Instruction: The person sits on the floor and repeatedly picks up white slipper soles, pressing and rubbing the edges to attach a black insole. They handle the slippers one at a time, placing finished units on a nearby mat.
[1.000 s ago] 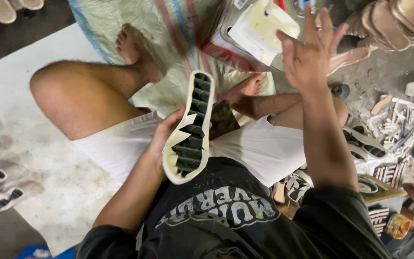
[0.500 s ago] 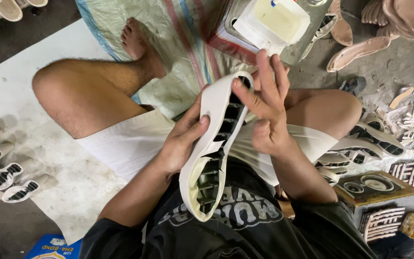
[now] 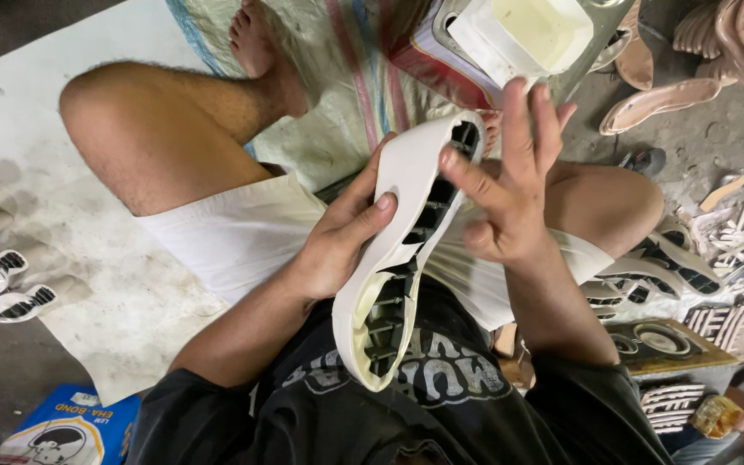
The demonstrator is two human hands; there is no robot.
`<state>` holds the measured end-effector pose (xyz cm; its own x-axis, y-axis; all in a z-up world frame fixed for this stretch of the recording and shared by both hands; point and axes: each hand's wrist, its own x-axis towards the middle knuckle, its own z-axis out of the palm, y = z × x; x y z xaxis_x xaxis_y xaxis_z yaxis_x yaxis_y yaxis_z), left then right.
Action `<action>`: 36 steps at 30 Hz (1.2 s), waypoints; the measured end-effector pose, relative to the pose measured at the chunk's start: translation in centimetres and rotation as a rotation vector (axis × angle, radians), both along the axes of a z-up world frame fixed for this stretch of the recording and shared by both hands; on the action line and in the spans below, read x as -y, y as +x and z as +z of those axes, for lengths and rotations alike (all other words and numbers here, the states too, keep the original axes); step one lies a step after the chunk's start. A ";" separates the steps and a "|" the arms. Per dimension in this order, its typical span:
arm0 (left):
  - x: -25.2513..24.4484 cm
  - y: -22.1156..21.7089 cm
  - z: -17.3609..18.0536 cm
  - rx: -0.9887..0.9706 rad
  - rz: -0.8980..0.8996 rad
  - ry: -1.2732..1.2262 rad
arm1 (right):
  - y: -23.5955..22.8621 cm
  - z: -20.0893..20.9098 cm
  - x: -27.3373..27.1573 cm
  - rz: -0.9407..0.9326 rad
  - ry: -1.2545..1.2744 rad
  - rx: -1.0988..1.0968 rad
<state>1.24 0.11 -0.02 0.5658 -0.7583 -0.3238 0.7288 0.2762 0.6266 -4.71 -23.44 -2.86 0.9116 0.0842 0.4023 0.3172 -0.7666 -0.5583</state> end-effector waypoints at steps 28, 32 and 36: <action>-0.2 0.2 0.8 0.050 0.093 0.028 | -1.2 1.0 -0.8 -0.072 -0.187 -0.166; 0.1 0.2 0.4 0.030 0.138 -0.004 | -0.4 3.5 -2.7 -0.028 -0.140 -0.228; 0.0 1.0 0.0 -0.008 0.226 -0.009 | -0.1 6.9 -3.8 0.152 -0.246 -0.212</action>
<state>2.20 0.11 0.02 0.7188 -0.6155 -0.3232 0.6530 0.4380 0.6179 -4.81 -19.66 4.02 0.9421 0.2965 0.1565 0.3352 -0.8390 -0.4285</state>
